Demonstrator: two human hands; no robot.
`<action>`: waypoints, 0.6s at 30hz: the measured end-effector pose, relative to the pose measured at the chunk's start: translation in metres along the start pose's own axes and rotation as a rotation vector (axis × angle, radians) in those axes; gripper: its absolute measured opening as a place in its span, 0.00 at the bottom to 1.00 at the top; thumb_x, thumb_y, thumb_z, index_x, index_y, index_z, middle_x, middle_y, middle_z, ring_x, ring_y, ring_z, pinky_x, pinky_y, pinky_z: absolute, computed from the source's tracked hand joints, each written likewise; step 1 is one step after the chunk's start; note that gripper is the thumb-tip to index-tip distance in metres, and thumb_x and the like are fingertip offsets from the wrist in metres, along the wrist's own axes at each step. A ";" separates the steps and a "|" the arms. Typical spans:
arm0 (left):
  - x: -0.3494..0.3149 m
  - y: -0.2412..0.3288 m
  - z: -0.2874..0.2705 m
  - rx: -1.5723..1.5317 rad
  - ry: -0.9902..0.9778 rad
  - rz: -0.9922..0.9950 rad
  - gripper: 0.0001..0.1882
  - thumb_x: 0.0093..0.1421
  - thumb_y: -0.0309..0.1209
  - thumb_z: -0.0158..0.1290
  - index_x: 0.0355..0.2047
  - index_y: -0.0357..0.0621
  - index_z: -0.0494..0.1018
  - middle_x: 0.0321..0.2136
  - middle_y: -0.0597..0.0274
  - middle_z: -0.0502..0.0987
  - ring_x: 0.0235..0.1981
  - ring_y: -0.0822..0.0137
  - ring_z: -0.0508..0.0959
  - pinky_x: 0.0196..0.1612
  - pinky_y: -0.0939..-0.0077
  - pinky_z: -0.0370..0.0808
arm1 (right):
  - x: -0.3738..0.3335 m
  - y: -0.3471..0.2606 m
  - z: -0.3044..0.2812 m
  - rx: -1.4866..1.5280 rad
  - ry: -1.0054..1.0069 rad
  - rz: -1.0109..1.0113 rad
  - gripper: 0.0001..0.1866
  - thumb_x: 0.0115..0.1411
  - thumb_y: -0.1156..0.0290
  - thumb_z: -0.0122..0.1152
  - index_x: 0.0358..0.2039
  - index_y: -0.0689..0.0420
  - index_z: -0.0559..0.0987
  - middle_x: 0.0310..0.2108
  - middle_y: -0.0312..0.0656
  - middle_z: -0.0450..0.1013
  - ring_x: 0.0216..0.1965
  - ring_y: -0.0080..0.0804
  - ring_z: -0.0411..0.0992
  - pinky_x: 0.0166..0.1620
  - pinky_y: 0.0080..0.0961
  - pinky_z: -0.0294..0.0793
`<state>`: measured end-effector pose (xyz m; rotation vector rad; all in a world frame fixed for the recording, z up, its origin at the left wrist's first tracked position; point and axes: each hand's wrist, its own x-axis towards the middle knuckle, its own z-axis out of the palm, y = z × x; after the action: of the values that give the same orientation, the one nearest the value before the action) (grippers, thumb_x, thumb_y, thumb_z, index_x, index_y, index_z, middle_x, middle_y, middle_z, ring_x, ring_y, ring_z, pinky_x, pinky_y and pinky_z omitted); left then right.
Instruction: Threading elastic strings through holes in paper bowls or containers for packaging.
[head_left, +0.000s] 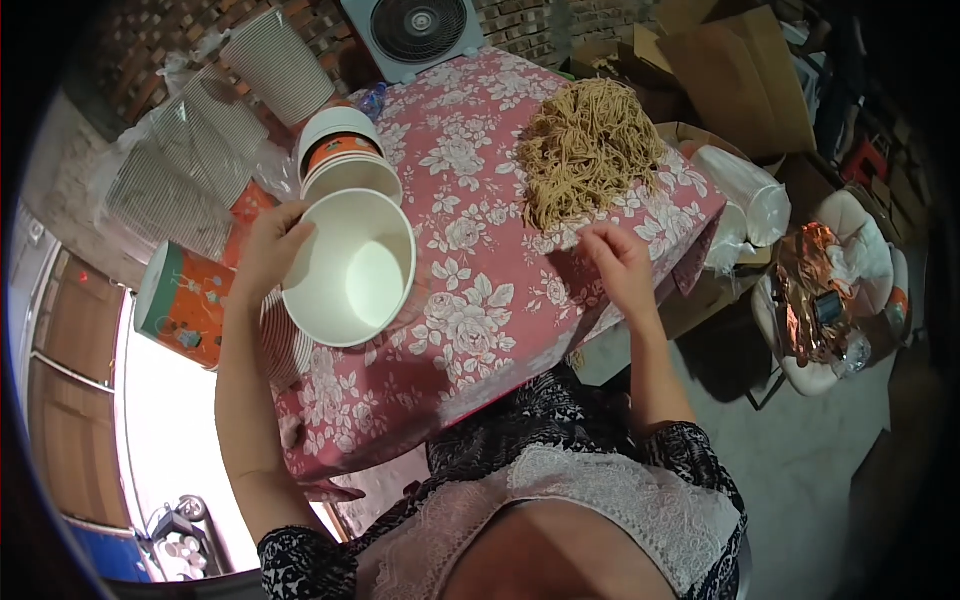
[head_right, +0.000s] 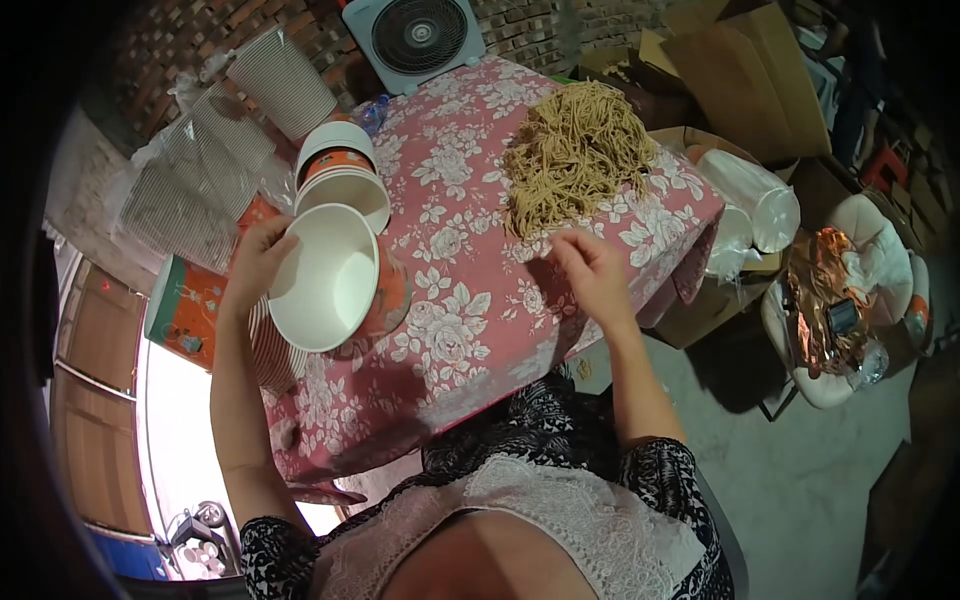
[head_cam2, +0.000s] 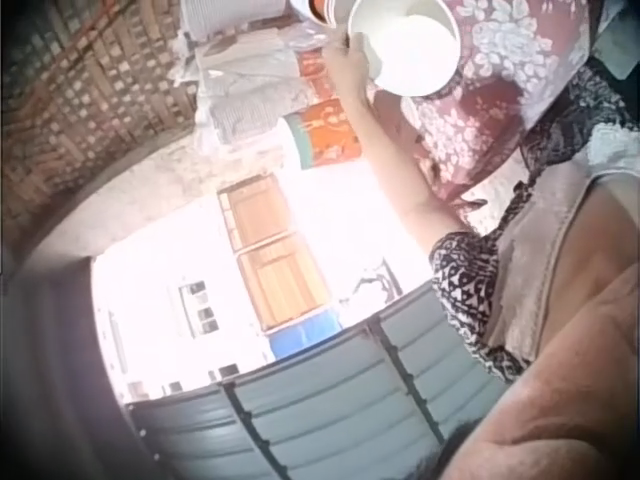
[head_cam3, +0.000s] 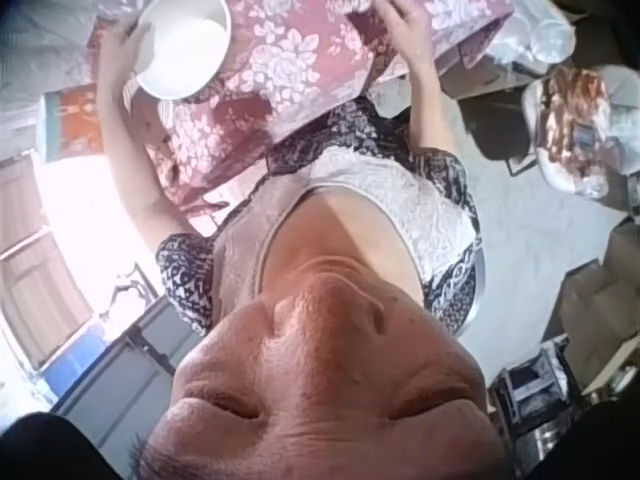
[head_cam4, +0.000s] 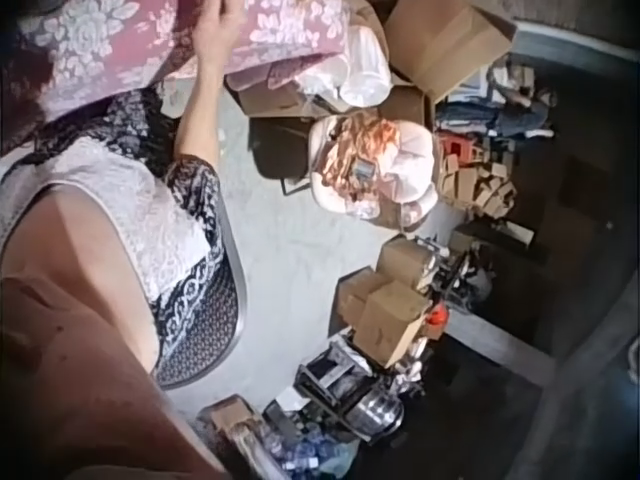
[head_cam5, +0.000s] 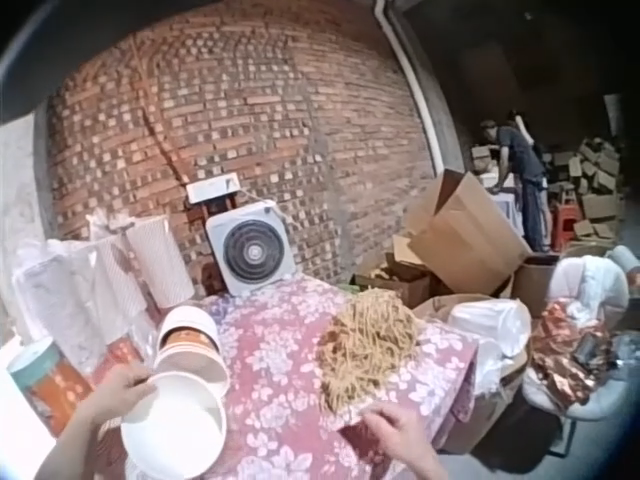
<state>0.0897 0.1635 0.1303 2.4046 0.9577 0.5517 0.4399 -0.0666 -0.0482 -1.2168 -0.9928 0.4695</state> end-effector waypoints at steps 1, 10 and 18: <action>-0.002 -0.002 0.004 -0.004 -0.005 0.001 0.13 0.59 0.22 0.49 0.43 0.31 0.75 0.30 0.54 0.80 0.30 0.71 0.78 0.35 0.77 0.73 | 0.004 0.000 -0.005 -0.197 0.082 -0.149 0.05 0.62 0.77 0.57 0.38 0.61 0.79 0.30 0.35 0.74 0.29 0.22 0.69 0.32 0.18 0.68; -0.005 -0.034 0.030 -0.052 0.043 -0.027 0.14 0.59 0.25 0.52 0.45 0.33 0.76 0.32 0.55 0.80 0.30 0.70 0.78 0.36 0.76 0.74 | 0.043 -0.012 -0.003 -0.863 -0.202 -0.648 0.11 0.49 0.80 0.62 0.36 0.58 0.79 0.43 0.43 0.71 0.44 0.44 0.68 0.47 0.36 0.70; -0.056 0.040 0.028 0.186 0.401 0.258 0.10 0.59 0.26 0.53 0.40 0.35 0.75 0.40 0.53 0.78 0.42 0.57 0.77 0.47 0.70 0.72 | 0.024 -0.022 0.017 -0.981 -0.282 -0.733 0.02 0.46 0.75 0.61 0.23 0.54 0.79 0.29 0.37 0.73 0.45 0.38 0.69 0.47 0.38 0.67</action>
<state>0.0879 0.0897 0.1207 2.6611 0.8904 1.1177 0.4338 -0.0456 -0.0179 -1.5072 -1.9223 -0.5169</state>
